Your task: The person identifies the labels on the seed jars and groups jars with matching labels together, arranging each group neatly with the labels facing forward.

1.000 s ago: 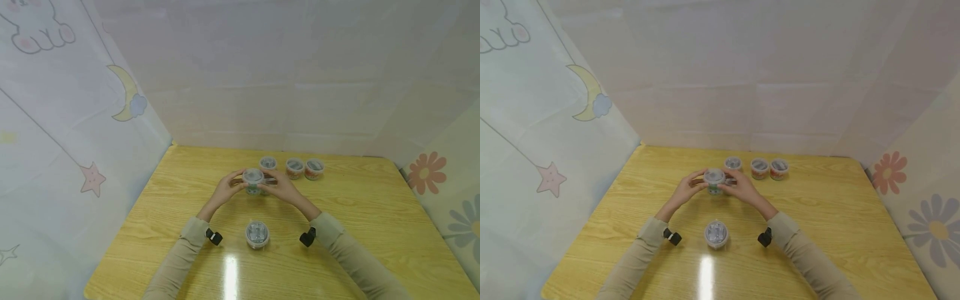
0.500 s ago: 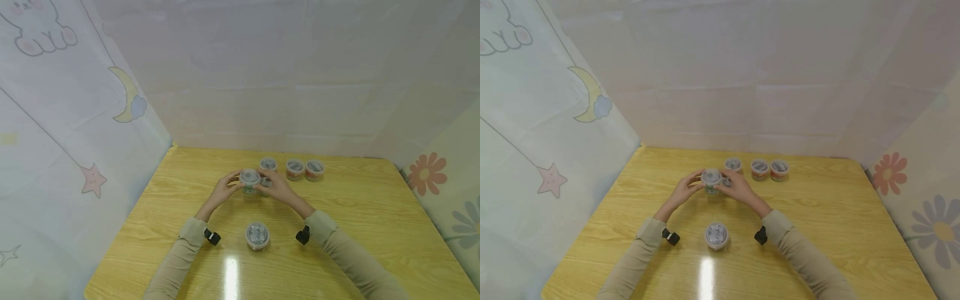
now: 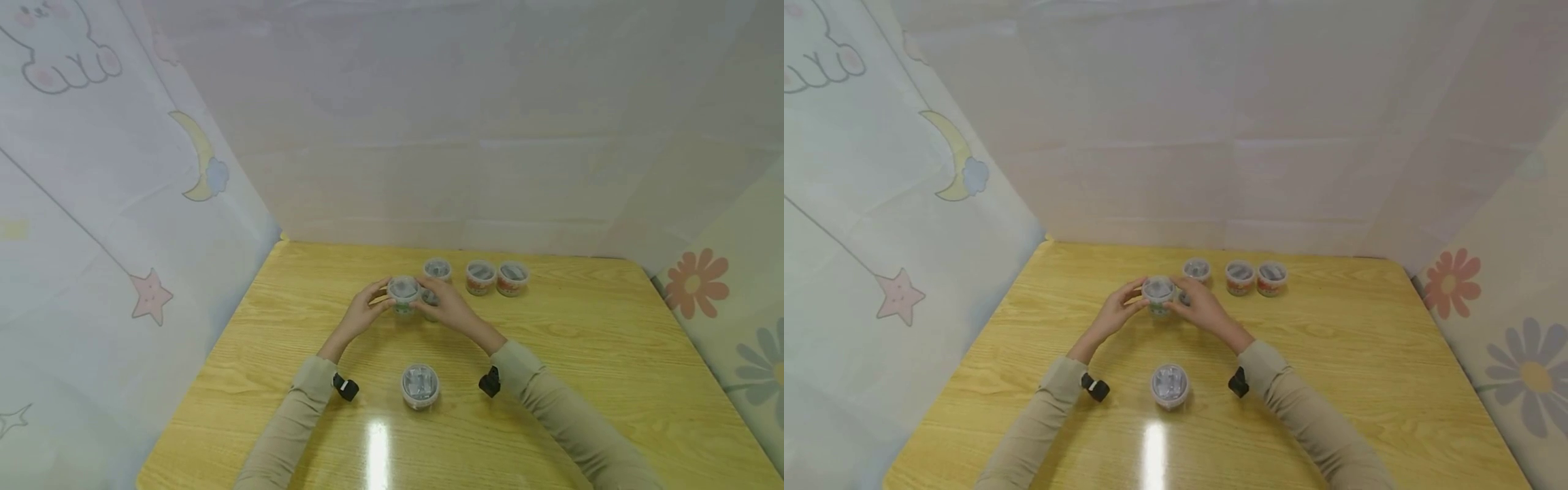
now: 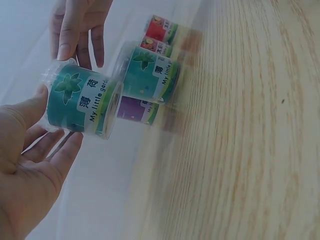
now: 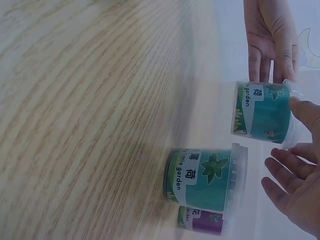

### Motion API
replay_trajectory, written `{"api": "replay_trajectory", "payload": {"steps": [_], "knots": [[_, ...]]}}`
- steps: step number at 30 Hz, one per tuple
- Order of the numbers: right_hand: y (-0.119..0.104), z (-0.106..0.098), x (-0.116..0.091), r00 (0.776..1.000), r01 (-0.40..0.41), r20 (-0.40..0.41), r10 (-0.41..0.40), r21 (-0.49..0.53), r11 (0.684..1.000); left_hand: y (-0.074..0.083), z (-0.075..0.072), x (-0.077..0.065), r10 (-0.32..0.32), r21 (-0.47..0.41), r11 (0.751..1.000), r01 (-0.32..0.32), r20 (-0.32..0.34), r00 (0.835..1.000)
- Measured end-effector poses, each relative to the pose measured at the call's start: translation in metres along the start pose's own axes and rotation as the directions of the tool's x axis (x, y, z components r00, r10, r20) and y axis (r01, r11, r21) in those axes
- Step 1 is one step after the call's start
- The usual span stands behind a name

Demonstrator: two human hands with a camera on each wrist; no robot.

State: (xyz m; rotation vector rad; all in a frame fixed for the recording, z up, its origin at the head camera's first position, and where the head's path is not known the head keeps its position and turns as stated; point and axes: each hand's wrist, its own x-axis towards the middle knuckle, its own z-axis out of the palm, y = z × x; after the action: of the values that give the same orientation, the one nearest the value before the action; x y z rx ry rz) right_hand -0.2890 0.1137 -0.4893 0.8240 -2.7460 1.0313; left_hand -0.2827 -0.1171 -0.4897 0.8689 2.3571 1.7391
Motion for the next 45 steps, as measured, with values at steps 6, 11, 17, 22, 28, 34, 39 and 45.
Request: {"api": "replay_trajectory", "payload": {"steps": [6,11,17,22,28,34,39,45], "knots": [[-0.003,0.0,0.002,1.0,-0.019,-0.005,0.019,-0.032,0.999,-0.003,-0.001,0.002,-0.013,-0.021,1.0,0.013,0.004,1.0],[-0.002,0.002,0.004,1.0,-0.017,-0.02,0.016,-0.05,0.999,-0.008,-0.001,0.003,-0.044,-0.1,0.994,0.046,0.015,0.999],[-0.004,0.004,0.006,0.999,-0.035,-0.04,0.032,-0.065,0.997,-0.013,0.0,0.003,-0.06,-0.138,0.989,0.062,0.02,0.998],[-0.003,0.006,0.009,0.998,-0.039,-0.044,0.035,-0.083,0.996,-0.013,0.0,0.004,-0.077,-0.136,0.988,0.079,0.014,0.997],[0.001,0.01,0.011,0.999,-0.019,-0.04,0.016,-0.067,0.998,-0.014,-0.002,0.004,-0.071,-0.065,0.995,0.069,-0.028,0.997],[0.003,0.015,0.015,0.999,-0.01,-0.049,0.005,-0.095,0.995,-0.019,-0.004,0.003,-0.066,-0.02,0.998,0.065,-0.058,0.996],[0.004,0.019,0.017,0.998,-0.02,-0.062,0.013,-0.113,0.993,-0.022,-0.004,0.004,-0.071,-0.022,0.997,0.069,-0.06,0.996],[0.004,0.022,0.02,0.997,-0.042,-0.063,0.034,-0.134,0.99,-0.023,-0.004,0.005,-0.065,-0.036,0.997,0.063,-0.047,0.997]]}}
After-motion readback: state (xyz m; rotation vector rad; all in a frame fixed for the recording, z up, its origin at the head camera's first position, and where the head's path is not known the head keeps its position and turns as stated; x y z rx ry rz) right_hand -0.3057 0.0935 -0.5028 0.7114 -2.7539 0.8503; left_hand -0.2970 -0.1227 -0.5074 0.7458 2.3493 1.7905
